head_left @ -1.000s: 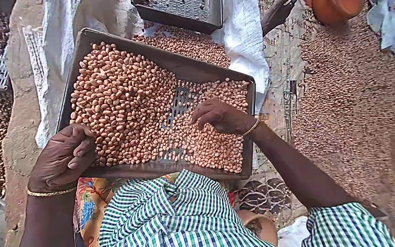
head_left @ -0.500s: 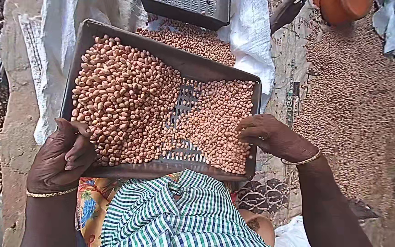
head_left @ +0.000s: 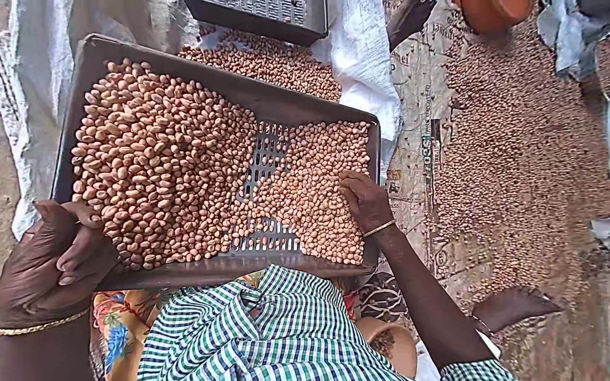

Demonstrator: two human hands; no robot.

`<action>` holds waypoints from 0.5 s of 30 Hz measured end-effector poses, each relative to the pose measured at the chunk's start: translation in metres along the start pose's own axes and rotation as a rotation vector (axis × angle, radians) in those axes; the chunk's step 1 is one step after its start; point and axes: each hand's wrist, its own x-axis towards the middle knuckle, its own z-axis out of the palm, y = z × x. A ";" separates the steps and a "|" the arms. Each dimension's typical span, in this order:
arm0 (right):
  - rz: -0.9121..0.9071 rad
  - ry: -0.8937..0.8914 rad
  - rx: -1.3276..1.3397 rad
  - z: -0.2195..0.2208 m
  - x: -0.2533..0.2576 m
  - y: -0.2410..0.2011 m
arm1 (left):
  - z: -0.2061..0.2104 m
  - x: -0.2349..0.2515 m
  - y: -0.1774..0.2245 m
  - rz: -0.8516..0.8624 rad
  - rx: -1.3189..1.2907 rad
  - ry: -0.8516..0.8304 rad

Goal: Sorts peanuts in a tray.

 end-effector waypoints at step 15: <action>0.674 -0.120 1.023 0.048 0.044 -0.060 | 0.024 0.004 0.002 -0.199 0.152 -0.150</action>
